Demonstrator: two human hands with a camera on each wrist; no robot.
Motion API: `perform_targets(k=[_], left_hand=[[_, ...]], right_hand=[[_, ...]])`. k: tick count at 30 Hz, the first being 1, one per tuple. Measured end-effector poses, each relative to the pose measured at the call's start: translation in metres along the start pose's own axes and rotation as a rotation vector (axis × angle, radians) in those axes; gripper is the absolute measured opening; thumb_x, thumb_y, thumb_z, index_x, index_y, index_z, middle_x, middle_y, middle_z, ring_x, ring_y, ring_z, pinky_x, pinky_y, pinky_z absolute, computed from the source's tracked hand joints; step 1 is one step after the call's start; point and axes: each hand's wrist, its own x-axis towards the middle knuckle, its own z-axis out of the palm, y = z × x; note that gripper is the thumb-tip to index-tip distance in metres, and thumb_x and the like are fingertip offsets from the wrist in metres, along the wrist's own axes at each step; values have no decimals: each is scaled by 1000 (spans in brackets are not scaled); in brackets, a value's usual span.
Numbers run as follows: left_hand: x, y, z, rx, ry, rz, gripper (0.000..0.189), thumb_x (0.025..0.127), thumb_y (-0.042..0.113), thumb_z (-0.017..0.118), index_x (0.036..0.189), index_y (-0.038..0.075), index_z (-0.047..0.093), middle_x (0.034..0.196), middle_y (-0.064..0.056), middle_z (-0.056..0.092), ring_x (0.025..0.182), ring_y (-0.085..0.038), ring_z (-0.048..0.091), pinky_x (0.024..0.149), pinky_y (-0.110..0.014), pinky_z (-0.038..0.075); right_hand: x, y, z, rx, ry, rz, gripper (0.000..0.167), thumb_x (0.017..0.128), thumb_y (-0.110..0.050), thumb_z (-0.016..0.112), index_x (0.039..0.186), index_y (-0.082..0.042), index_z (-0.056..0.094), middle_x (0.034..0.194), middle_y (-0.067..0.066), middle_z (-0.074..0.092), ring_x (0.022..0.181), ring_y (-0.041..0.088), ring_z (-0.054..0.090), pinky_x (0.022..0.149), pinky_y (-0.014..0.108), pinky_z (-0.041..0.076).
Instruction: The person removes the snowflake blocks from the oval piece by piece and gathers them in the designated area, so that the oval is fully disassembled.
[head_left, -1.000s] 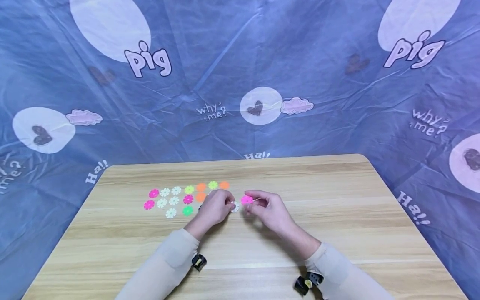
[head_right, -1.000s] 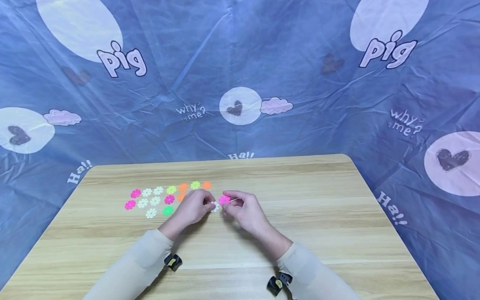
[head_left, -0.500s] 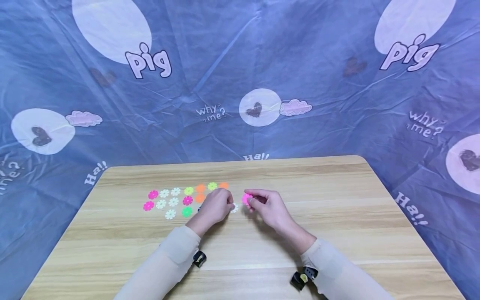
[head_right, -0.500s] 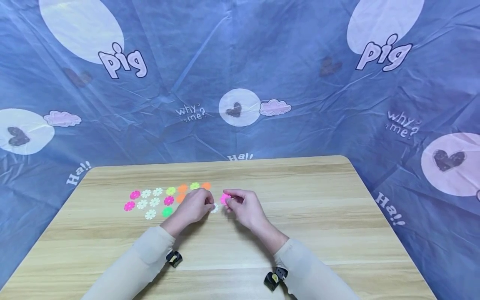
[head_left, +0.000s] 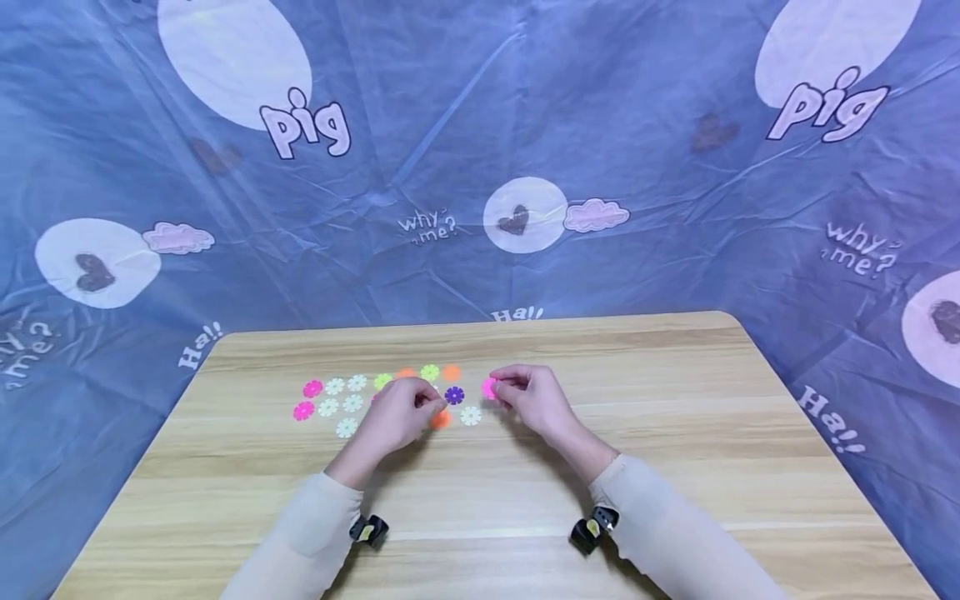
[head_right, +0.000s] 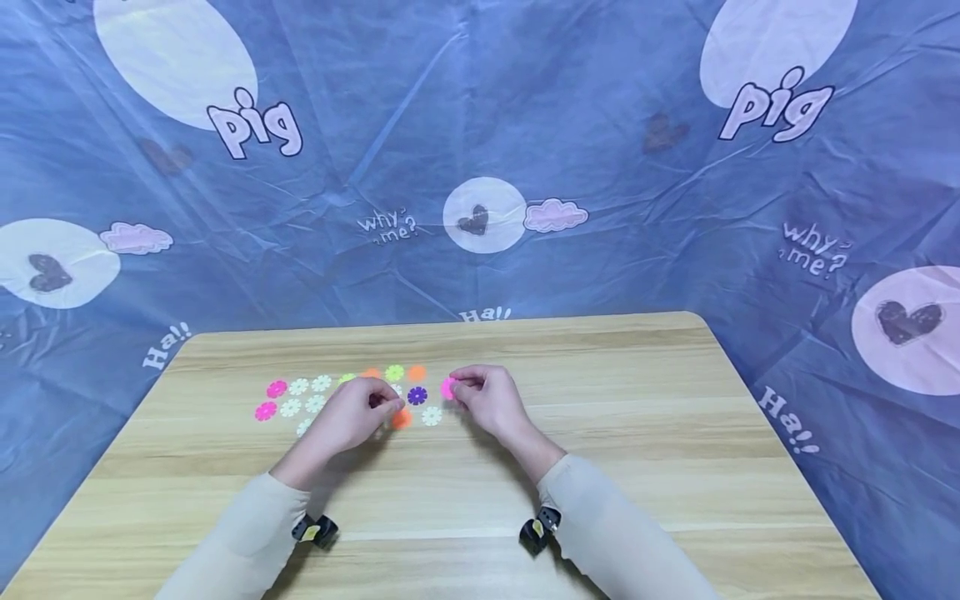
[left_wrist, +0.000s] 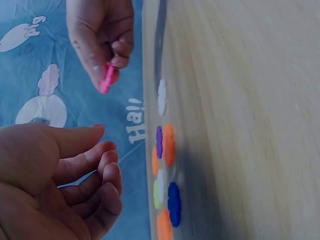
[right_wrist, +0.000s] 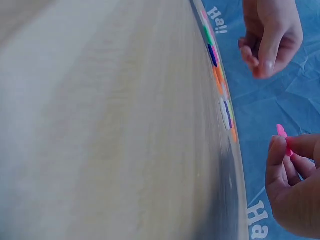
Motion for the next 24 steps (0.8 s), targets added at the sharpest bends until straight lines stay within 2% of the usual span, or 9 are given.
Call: perform_targets(k=[5,10,14,20,24], left_hand=[[-9,-3,-7,-81,-12,-24,8,101,18,76,100,11,80,86,-6,72,63,-15,63,64,-31,54],[-16,-4,-13,-120,3,0,8,100,17,76,102,10,79,87,-5,72,72,-14,62,68,-28,54],[-20,-7,-16,-122,7,9,9,102,18,75,105,10,78,87,-1,71,78,-14,62,72,-27,54],[-25,-12,-20,-138,13,1,14,103,17,73,109,6,77,91,-2,72,82,-14,62,75,-27,54],[-28,-13,-22,-159,10,18,15,103,17,73,111,5,77,93,-2,73,84,-13,63,79,-26,54]], right_hand=[[12,0,2,35,-3,40,24,100,1,71,123,3,76,101,18,78,73,16,70,62,26,61],[23,4,2,111,2,75,23,100,5,68,122,9,75,109,26,78,73,15,74,71,26,65],[29,3,3,77,2,70,21,100,4,69,119,11,75,107,26,79,71,16,75,70,28,66],[38,0,8,-38,13,104,16,100,-2,73,112,6,79,92,18,80,67,15,72,63,27,62],[45,0,10,-29,13,134,14,99,-1,74,110,7,80,88,18,80,63,13,70,61,25,62]])
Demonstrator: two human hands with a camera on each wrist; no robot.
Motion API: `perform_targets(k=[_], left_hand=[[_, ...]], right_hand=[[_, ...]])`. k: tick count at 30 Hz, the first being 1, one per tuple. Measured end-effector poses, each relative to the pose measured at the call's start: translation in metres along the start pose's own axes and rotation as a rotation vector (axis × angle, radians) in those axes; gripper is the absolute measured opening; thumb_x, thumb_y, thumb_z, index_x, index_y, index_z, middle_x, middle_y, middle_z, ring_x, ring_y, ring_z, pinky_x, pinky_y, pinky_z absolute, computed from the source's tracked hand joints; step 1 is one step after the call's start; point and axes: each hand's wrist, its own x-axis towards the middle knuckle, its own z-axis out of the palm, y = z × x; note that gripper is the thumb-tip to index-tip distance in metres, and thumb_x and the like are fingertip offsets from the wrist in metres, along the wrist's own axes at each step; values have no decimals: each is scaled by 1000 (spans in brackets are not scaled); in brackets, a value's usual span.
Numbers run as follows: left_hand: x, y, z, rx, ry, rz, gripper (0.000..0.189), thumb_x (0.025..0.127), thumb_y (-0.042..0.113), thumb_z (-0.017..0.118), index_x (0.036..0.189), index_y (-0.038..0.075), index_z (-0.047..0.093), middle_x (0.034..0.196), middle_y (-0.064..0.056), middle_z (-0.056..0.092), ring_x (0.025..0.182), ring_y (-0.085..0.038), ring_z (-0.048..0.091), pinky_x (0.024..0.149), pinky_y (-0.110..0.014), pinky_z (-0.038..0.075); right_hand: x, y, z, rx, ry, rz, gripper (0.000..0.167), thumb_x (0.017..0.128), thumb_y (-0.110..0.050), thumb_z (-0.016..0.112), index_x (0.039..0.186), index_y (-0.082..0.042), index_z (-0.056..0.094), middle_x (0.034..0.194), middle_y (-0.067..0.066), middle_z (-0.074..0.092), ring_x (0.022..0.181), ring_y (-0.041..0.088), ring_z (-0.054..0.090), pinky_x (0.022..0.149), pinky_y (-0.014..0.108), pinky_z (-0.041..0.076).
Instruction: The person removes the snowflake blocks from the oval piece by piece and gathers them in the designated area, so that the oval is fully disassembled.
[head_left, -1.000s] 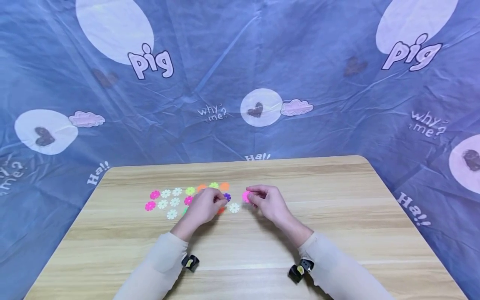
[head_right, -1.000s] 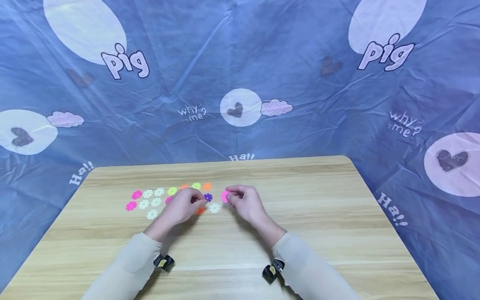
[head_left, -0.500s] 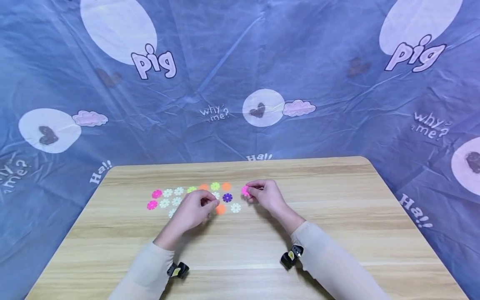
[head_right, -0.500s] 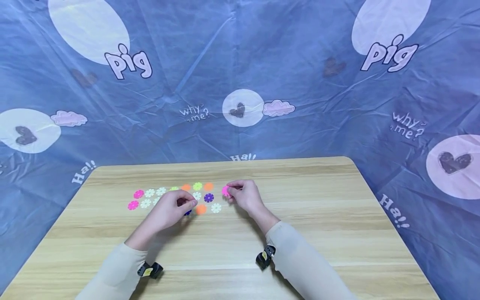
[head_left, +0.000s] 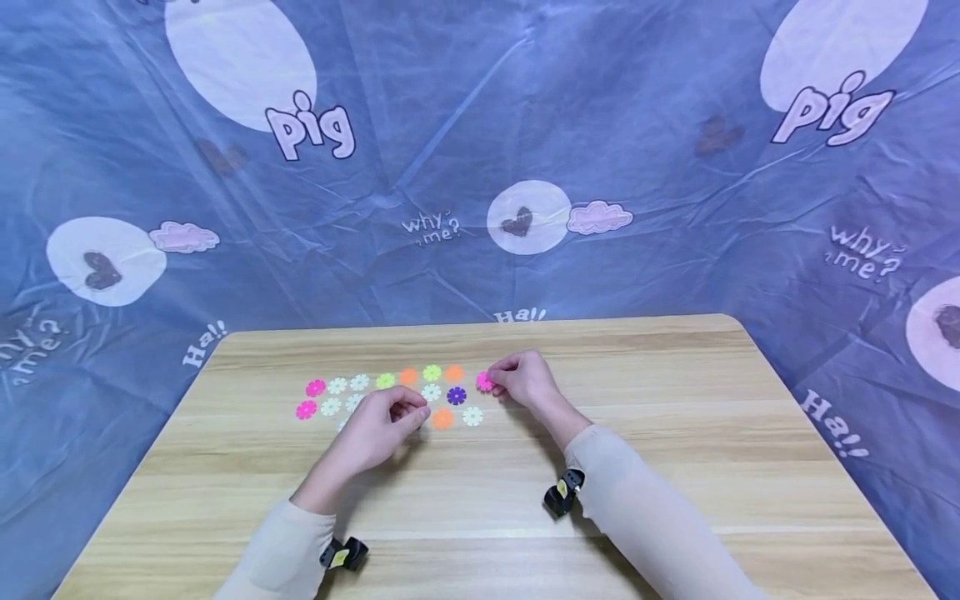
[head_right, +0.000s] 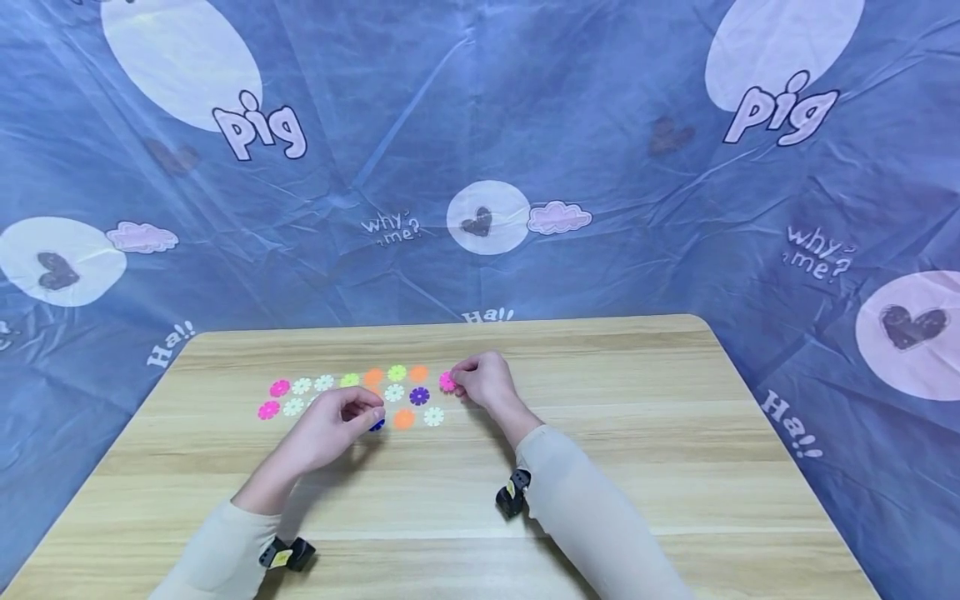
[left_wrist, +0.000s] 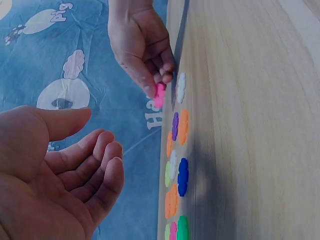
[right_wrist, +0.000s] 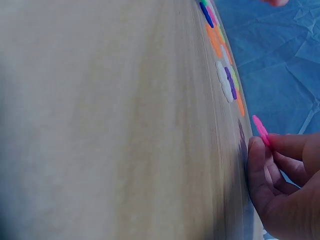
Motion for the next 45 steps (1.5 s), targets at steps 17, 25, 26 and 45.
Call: perform_targets(k=[17,25,26,45], left_hand=[[-9,0,-6,-71,-35,26,16,102,17,74,113,4,76,98,-4,74,88,-13,64,80,-23,54],[-12,0,-8,-94,-27,46,15,102,14,74,111,3,76,98,-6,75,87,-14,63,79,-23,54],[-12,-1,-8,-97,-29,47,15,102,14,73,112,2,76,98,-8,75,87,-14,63,79,-23,54],[-11,4,-6,-138,160,22,22,110,11,58,118,-1,76,102,-18,75,91,-23,68,79,-25,55]], right_hand=[[7,-4,10,19,-2,26,11,100,3,71,106,10,77,88,22,80,56,11,71,62,27,64],[8,-5,5,-110,6,-8,12,100,1,70,100,9,79,74,14,76,49,11,65,53,27,61],[8,-5,4,-133,5,-16,13,101,-1,70,100,8,79,73,13,76,49,11,65,53,27,61],[-25,13,-39,-97,94,-220,28,108,-10,56,117,6,77,96,21,76,73,27,72,55,25,55]])
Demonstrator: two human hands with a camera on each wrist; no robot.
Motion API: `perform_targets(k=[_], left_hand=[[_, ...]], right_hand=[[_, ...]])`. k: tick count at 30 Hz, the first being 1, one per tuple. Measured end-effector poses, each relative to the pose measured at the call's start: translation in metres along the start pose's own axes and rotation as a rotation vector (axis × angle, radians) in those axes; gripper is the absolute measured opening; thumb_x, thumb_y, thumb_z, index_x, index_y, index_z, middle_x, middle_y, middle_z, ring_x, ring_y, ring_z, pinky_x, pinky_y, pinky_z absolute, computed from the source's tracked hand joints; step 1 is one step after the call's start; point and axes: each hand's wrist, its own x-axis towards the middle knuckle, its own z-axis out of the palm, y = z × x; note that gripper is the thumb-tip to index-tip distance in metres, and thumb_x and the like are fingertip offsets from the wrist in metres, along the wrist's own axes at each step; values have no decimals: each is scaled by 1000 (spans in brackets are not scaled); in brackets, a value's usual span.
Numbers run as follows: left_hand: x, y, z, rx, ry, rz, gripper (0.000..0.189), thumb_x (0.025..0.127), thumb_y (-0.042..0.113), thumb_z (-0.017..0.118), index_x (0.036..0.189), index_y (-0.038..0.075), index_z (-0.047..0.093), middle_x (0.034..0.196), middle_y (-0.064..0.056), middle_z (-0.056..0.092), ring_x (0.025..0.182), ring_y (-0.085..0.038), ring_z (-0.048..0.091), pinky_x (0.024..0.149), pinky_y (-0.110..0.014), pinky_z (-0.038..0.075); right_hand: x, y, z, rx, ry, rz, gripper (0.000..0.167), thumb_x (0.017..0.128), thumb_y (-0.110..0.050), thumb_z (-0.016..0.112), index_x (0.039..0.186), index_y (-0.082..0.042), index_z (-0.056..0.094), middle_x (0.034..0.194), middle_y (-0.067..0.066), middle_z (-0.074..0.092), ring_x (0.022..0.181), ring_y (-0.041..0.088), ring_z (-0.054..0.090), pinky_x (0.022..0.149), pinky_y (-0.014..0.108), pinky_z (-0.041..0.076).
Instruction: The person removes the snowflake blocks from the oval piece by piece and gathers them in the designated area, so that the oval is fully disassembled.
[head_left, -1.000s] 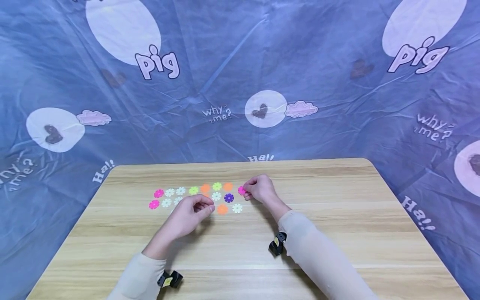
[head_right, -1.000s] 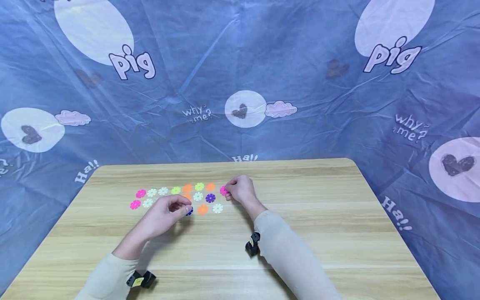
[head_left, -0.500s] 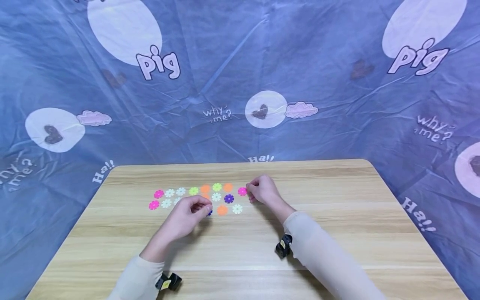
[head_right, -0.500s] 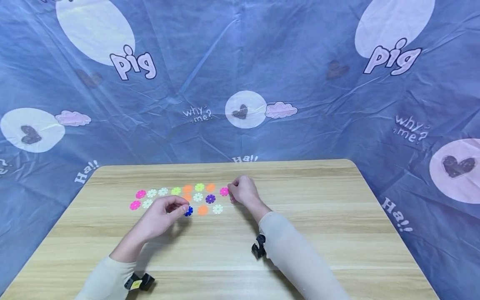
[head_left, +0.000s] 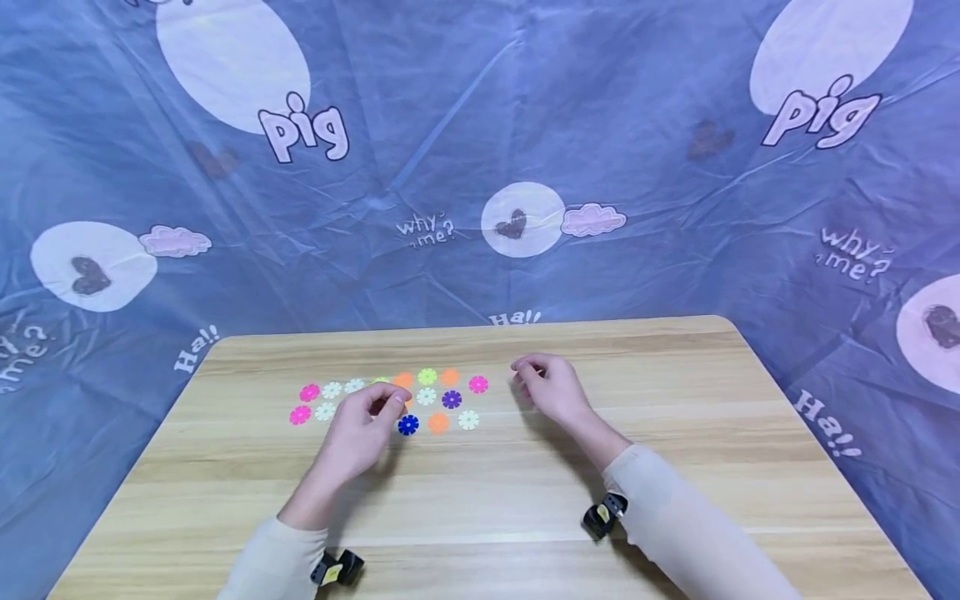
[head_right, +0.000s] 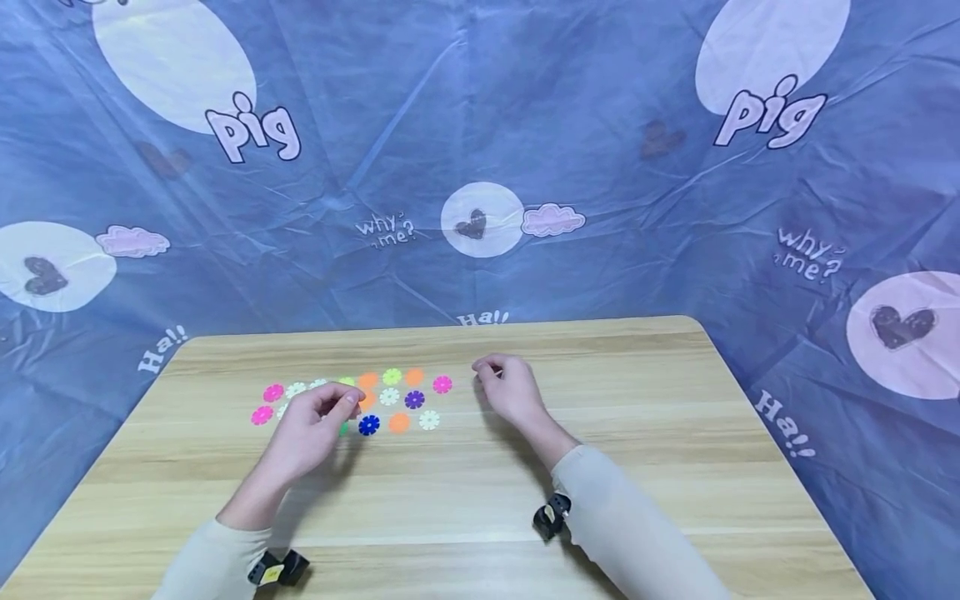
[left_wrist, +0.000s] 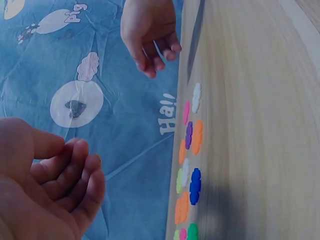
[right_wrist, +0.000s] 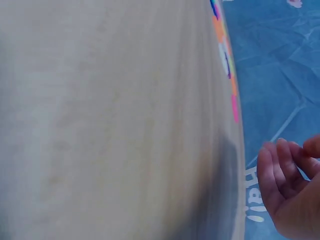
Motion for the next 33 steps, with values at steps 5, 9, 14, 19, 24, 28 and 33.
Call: perform_targets(k=[5,9,14,19,24,28,33], left_hand=[[-1,3,0,19,82,23,22,109,12,59,117,-1,76,100,-18,75,90,-22,67,79,-24,55],[-1,5,2,40,133,63,21,109,11,60,117,-1,76,99,-15,74,89,-18,64,79,-24,54],[-2,11,3,58,189,129,19,109,9,62,117,1,77,101,-14,76,92,-21,66,81,-26,55],[1,14,6,90,254,243,15,106,5,65,111,0,77,96,-13,76,90,-22,67,80,-29,56],[5,14,11,161,314,385,12,104,2,66,107,-2,77,93,-11,76,87,-23,68,77,-40,58],[7,17,16,209,337,439,12,103,2,66,107,-2,77,94,-11,76,89,-25,69,78,-46,58],[11,24,18,288,351,497,12,104,5,67,107,-1,77,100,-13,77,97,-30,73,87,-48,62]], right_hand=[[-13,-2,-7,-3,46,-55,26,107,-7,57,115,7,77,96,24,76,80,34,74,63,23,56],[-25,-7,-14,-1,70,-62,26,108,-9,57,116,6,77,101,24,78,85,31,74,72,20,58],[-36,-16,-24,24,91,-68,25,110,-12,59,118,4,77,104,25,78,85,22,73,77,21,60],[-42,-26,-33,37,131,-111,25,110,-11,59,116,4,78,101,23,79,85,20,74,79,25,62],[-48,-31,-41,45,175,-144,24,110,-10,58,115,3,78,100,20,80,87,18,76,81,21,62],[-53,-35,-47,58,208,-146,24,110,-10,59,112,1,79,99,18,80,86,5,74,82,16,60],[-58,-39,-52,-19,241,-191,23,109,-12,61,110,-2,81,100,13,82,89,6,70,79,16,56]])
